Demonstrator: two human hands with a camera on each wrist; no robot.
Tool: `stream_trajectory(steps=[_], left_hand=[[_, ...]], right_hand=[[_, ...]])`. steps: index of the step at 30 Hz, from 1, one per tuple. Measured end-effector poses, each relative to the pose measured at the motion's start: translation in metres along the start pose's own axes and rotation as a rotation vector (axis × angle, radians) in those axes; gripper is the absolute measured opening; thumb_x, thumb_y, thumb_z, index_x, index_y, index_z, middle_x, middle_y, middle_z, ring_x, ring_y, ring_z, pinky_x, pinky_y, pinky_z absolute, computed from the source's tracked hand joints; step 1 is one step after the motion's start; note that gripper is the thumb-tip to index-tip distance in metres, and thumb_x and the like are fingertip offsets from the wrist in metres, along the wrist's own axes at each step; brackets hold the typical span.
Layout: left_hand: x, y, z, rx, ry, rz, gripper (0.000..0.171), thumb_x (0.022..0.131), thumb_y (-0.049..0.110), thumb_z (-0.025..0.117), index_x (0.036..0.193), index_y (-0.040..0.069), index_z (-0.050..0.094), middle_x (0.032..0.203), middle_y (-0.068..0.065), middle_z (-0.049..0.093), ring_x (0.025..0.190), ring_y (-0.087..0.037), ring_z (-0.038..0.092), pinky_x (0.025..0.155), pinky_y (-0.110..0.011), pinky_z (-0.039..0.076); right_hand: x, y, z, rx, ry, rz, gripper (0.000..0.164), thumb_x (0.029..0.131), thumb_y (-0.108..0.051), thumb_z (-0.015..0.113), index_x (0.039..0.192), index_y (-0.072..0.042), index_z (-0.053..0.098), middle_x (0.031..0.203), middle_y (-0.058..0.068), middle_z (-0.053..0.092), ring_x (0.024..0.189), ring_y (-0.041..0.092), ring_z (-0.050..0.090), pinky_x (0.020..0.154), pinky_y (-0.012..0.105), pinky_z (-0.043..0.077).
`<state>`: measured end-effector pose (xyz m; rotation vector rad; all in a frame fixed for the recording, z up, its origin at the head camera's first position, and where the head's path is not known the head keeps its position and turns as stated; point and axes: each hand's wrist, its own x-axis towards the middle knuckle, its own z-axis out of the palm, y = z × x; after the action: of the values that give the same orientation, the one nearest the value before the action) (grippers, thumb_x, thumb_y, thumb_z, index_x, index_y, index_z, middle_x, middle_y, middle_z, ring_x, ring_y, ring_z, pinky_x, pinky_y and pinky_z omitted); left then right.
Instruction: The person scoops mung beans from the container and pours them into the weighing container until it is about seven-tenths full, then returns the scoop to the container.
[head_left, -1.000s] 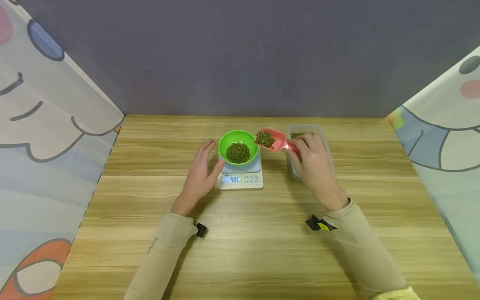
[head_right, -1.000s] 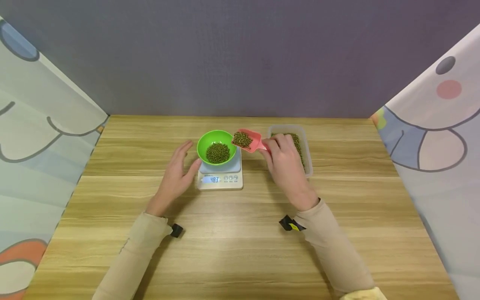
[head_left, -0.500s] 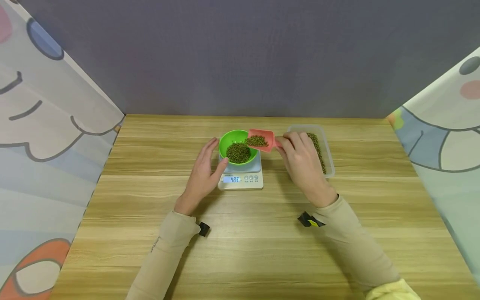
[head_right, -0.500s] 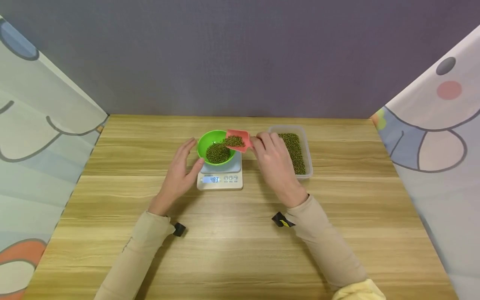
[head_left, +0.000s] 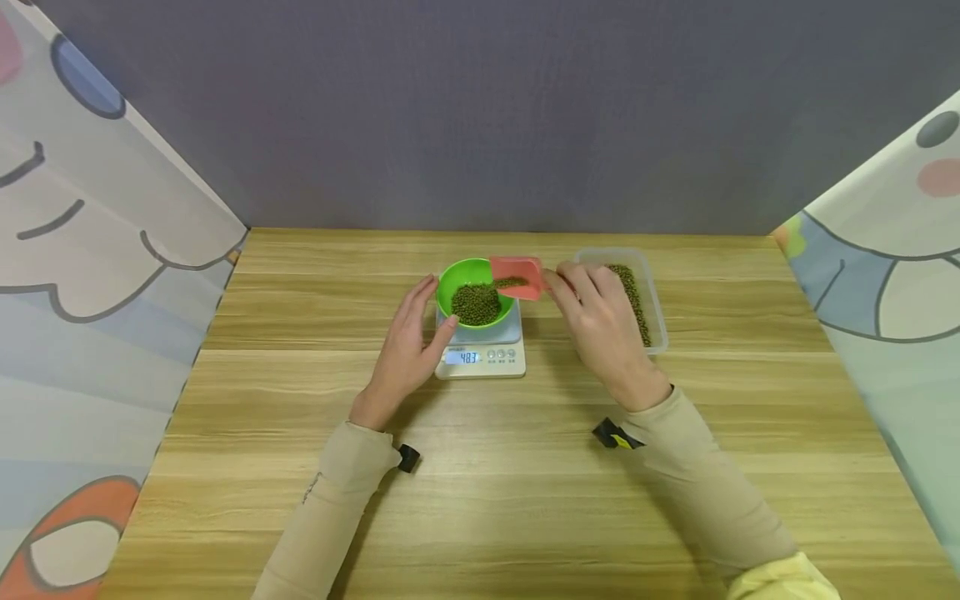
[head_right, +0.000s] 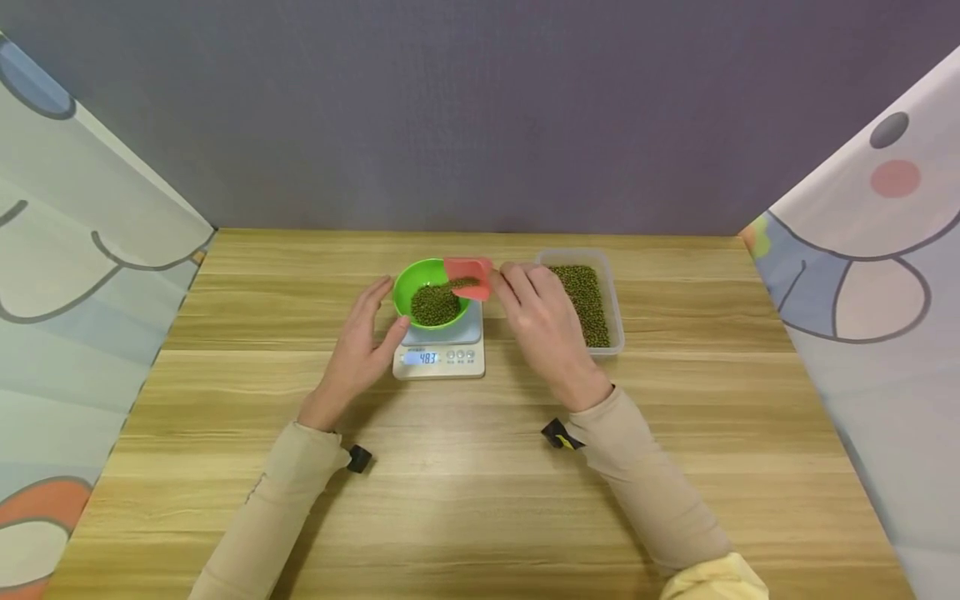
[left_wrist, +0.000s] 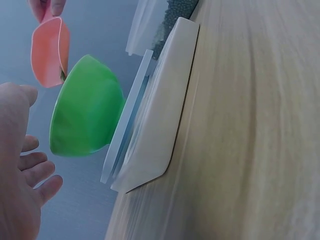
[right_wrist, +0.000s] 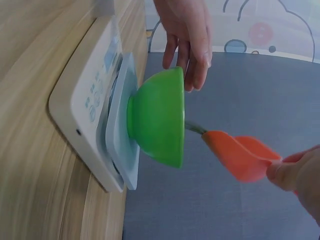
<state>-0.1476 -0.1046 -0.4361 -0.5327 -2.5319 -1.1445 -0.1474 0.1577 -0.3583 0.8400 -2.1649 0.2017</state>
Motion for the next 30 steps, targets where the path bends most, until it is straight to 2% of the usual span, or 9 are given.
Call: stream_trajectory(steps=[4, 9, 13, 21, 30], left_hand=[[-0.001, -0.001, 0.000, 0.002, -0.007, 0.000, 0.065, 0.096, 0.041, 0.048, 0.145, 0.002, 0.033, 0.150, -0.012, 0.032, 0.136, -0.022, 0.029, 0.112, -0.047, 0.028], [-0.002, -0.001, 0.000, 0.000, -0.013, -0.013, 0.065, 0.095, 0.042, 0.048, 0.145, 0.002, 0.033, 0.150, -0.013, 0.033, 0.136, -0.021, 0.028, 0.112, -0.047, 0.028], [-0.003, -0.002, -0.001, 0.008, -0.019, -0.025, 0.066, 0.095, 0.043, 0.047, 0.145, 0.003, 0.033, 0.151, -0.012, 0.032, 0.137, -0.019, 0.027, 0.112, -0.047, 0.028], [-0.007, -0.003, -0.004, 0.034, -0.035, -0.041, 0.067, 0.096, 0.045, 0.045, 0.145, 0.001, 0.033, 0.151, -0.012, 0.031, 0.137, -0.021, 0.026, 0.111, -0.049, 0.028], [-0.011, -0.010, -0.007, 0.041, -0.041, -0.045, 0.067, 0.096, 0.045, 0.045, 0.144, 0.000, 0.034, 0.150, -0.015, 0.033, 0.136, -0.023, 0.027, 0.111, -0.049, 0.028]], right_hand=[[-0.003, 0.000, 0.000, -0.008, 0.018, -0.041, 0.024, 0.093, 0.002, 0.049, 0.111, 0.004, 0.066, 0.097, 0.016, 0.061, 0.086, 0.032, 0.050, 0.079, 0.043, 0.047], [-0.005, 0.000, 0.000, -0.002, 0.054, -0.032, 0.023, 0.092, 0.001, 0.052, 0.109, 0.003, 0.067, 0.097, 0.017, 0.063, 0.088, 0.033, 0.051, 0.080, 0.043, 0.047], [-0.007, 0.001, 0.001, 0.019, 0.097, 0.006, 0.019, 0.090, -0.003, 0.057, 0.104, 0.002, 0.069, 0.094, 0.018, 0.064, 0.087, 0.033, 0.052, 0.079, 0.043, 0.048], [-0.015, 0.007, 0.001, 0.107, 0.179, 0.097, 0.017, 0.080, -0.006, 0.070, 0.095, 0.001, 0.069, 0.091, 0.018, 0.064, 0.085, 0.034, 0.053, 0.074, 0.044, 0.048], [-0.035, 0.021, -0.003, 0.150, 0.132, 0.213, 0.020, 0.083, -0.007, 0.068, 0.100, 0.003, 0.068, 0.094, 0.020, 0.062, 0.086, 0.035, 0.049, 0.072, 0.046, 0.043]])
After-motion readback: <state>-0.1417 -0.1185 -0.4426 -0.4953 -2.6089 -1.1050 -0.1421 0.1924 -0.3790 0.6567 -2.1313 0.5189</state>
